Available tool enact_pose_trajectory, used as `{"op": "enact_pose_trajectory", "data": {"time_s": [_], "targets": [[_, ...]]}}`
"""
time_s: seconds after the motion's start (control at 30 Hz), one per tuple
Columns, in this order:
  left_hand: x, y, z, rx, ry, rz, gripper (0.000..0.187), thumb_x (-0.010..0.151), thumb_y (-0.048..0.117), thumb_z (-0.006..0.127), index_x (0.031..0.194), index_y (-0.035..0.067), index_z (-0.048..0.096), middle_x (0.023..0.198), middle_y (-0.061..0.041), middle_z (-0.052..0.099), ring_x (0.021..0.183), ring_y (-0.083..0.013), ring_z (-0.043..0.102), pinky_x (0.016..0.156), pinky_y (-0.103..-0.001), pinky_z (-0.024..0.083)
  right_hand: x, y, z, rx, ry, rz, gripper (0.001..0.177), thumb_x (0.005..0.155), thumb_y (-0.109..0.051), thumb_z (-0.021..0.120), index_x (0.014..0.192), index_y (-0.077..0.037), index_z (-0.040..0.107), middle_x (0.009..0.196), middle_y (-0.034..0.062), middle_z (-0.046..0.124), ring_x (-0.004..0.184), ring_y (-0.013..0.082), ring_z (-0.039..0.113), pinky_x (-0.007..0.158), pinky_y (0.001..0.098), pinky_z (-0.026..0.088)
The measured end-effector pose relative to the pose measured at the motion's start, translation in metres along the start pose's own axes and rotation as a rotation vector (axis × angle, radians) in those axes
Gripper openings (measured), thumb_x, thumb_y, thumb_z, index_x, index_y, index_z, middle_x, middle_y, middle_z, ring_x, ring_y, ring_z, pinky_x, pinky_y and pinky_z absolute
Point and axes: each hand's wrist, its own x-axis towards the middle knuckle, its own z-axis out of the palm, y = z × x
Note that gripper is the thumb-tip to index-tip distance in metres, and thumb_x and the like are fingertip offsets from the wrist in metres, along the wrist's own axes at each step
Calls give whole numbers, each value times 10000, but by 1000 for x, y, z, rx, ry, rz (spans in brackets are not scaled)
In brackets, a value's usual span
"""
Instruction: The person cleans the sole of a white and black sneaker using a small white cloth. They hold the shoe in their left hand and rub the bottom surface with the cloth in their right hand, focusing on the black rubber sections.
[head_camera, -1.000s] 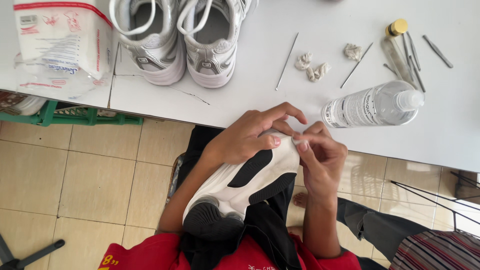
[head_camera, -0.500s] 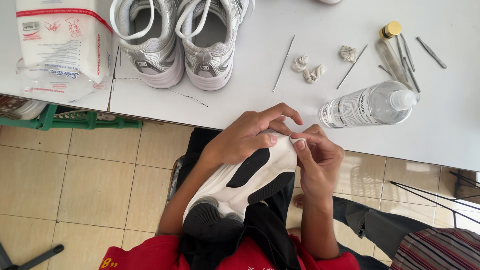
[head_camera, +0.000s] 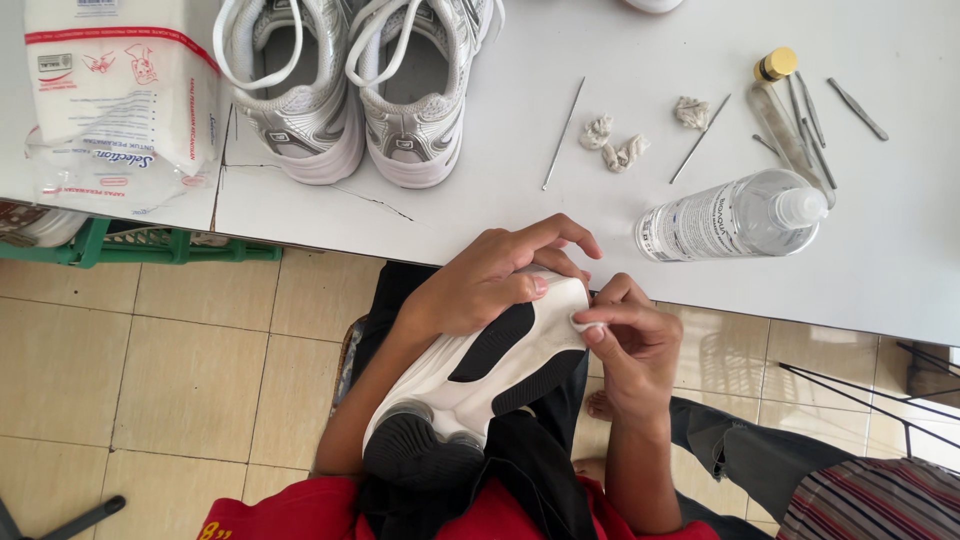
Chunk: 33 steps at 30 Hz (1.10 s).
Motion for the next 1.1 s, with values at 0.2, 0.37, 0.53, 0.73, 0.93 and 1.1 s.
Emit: {"op": "enact_pose_trajectory", "data": {"time_s": [0.2, 0.37, 0.53, 0.73, 0.93, 1.1], "targets": [[-2, 9, 1, -1, 20, 2, 585, 987, 441, 474, 1500, 179, 575, 1204, -88, 835, 1284, -305, 750, 1347, -574, 351, 13, 1, 11, -18, 63, -4, 143, 985, -47, 766, 1059, 63, 821, 798, 98, 559, 625, 64, 479, 570, 240, 406], [-2, 24, 3, 25, 30, -95, 550, 932, 408, 460, 1429, 213, 592, 1216, -92, 866, 992, -192, 663, 1047, -434, 383, 6, -6, 10, -71, 57, 51, 144, 1020, -107, 760, 1092, 3, 817, 784, 35, 533, 641, 72, 458, 611, 232, 363], [1, 31, 2, 38, 37, -169, 534, 888, 417, 439, 1360, 232, 606, 1238, -122, 882, 999, -151, 724, 899, -326, 448, 8, -13, 13, -140, 32, 88, 132, 1051, -185, 759, 1098, -82, 827, 771, -24, 524, 694, 91, 437, 692, 245, 356], [2, 33, -3, 18, 12, -74, 563, 907, 489, 444, 1351, 184, 608, 1309, -148, 846, 1280, -251, 789, 991, -361, 508, 13, -15, 18, -102, 33, 33, 146, 1039, -186, 772, 1092, -64, 831, 765, -17, 551, 698, 91, 448, 664, 244, 332], [0, 32, -4, -25, 14, -110, 556, 915, 515, 446, 1333, 192, 619, 1221, -126, 861, 1159, -164, 763, 903, -322, 422, 8, -28, 25, -320, 77, 20, 125, 1024, -131, 758, 1083, -69, 848, 840, 32, 641, 778, 128, 561, 753, 253, 447], [2, 30, -6, -57, -2, -94, 578, 928, 525, 450, 1350, 167, 619, 1243, -135, 846, 1204, -193, 751, 1022, -339, 458, 11, -40, 28, -414, 80, 2, 162, 1004, -155, 785, 1108, -61, 866, 926, 41, 615, 768, 115, 546, 691, 228, 405]]}}
